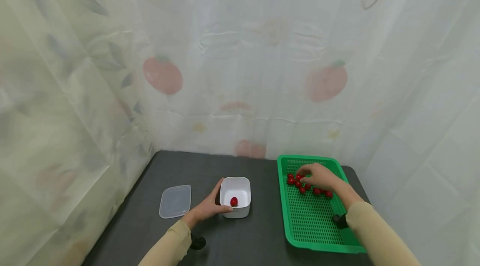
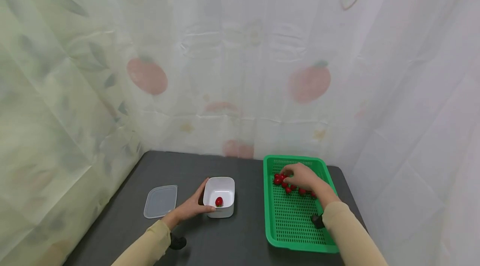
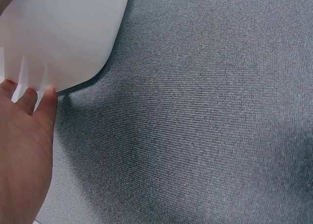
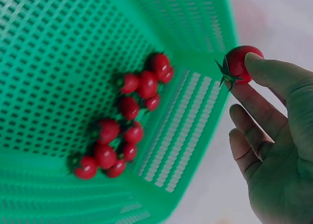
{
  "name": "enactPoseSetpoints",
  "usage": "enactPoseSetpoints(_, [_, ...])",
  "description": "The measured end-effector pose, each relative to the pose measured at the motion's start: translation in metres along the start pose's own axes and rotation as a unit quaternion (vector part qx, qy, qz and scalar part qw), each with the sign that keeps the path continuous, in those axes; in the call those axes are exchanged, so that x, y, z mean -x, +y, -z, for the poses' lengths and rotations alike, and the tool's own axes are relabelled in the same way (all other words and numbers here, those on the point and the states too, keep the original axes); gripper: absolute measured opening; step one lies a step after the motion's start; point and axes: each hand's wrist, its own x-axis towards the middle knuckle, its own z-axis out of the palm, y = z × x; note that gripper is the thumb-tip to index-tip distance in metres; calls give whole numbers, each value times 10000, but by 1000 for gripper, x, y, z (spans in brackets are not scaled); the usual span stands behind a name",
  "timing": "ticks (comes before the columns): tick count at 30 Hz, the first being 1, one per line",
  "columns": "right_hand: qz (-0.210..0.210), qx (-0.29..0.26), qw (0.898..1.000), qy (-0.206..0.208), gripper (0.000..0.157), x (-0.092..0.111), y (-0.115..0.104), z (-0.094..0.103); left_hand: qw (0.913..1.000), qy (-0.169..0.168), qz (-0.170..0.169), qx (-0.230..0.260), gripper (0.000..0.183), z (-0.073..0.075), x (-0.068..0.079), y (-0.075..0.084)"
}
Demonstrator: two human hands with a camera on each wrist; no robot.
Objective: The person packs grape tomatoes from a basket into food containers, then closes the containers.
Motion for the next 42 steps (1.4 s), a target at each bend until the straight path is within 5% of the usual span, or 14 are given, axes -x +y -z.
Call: enactPoseSetpoints(42, [872,-759,9889,-930,24,-101,-96,-61,9999,66,107,-85,115,1,-3,-3])
